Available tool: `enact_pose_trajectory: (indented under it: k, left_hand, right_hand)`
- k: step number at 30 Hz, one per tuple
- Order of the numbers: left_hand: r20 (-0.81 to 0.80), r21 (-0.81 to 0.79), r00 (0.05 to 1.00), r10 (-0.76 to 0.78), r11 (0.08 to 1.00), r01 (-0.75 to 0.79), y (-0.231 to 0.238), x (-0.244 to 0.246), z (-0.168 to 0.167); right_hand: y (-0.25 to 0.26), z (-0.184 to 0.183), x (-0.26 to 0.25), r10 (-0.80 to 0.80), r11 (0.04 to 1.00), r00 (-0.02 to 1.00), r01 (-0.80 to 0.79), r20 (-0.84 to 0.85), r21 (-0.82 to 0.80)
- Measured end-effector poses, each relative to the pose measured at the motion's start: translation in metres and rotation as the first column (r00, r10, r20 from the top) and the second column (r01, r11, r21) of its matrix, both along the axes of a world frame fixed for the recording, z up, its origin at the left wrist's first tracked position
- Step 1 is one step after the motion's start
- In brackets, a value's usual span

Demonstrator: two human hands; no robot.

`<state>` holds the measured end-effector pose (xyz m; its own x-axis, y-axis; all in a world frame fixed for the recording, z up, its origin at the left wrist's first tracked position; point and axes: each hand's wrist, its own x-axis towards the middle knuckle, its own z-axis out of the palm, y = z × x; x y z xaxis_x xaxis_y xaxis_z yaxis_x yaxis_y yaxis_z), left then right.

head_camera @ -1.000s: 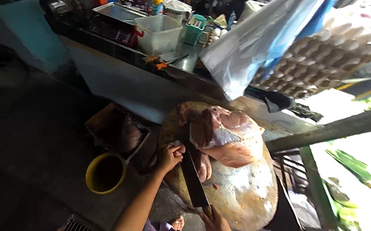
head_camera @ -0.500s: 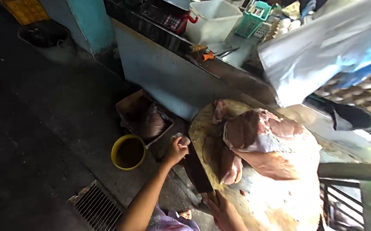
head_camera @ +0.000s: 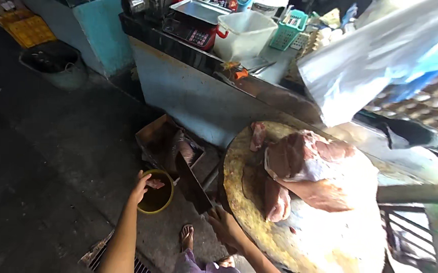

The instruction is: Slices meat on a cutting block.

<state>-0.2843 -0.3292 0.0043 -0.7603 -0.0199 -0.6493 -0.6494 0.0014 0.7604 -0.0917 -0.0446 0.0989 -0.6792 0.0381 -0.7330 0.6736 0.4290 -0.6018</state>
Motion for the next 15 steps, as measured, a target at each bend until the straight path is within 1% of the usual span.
enact_pose_trajectory:
  k: [2,4,6,8,9,10,12,13,14,15]
  left_hand:
    - [-0.044,-0.044,0.999,0.006,0.999,-0.008,0.005,-0.001,0.006]
    - [-0.1,-0.12,0.995,-0.02,0.993,0.007,0.023,-0.002,0.009]
    - [-0.141,-0.206,0.982,-0.126,0.974,0.096,0.057,0.002,0.016]
    - [-0.188,-0.251,0.931,-0.313,0.932,0.262,0.108,0.021,0.031]
    - [-0.218,-0.263,0.876,-0.431,0.89,0.373,0.139,0.036,0.041]
    - [-0.254,-0.28,0.791,-0.557,0.825,0.491,0.171,0.053,0.051]
    - [-0.295,-0.323,0.577,-0.762,0.647,0.69,0.235,0.089,0.066]
    - [-0.276,-0.34,0.484,-0.83,0.555,0.759,0.266,0.108,0.074]
    - [-0.242,-0.355,0.424,-0.873,0.486,0.798,0.295,0.126,0.08]
    - [-0.186,-0.361,0.403,-0.896,0.444,0.82,0.323,0.142,0.085]
  right_hand:
    - [0.019,0.015,0.016,-0.107,0.993,0.992,0.103,-0.068,-0.052]
    - [0.037,0.029,0.042,-0.237,0.969,0.957,0.221,-0.164,-0.112]
    - [0.054,0.044,0.074,-0.344,0.939,0.898,0.319,-0.274,-0.132]
    - [0.069,0.059,0.109,-0.44,0.896,0.819,0.425,-0.368,-0.124]
    - [0.075,0.066,0.127,-0.489,0.866,0.767,0.483,-0.415,-0.127]
    - [0.08,0.07,0.144,-0.534,0.831,0.705,0.539,-0.467,-0.137]
    - [0.091,0.078,0.177,-0.595,0.764,0.591,0.627,-0.544,-0.153]
    - [0.096,0.082,0.192,-0.616,0.73,0.543,0.665,-0.57,-0.156]
    - [0.101,0.088,0.206,-0.631,0.701,0.509,0.698,-0.586,-0.148]
    - [0.105,0.094,0.219,-0.645,0.672,0.479,0.727,-0.596,-0.143]
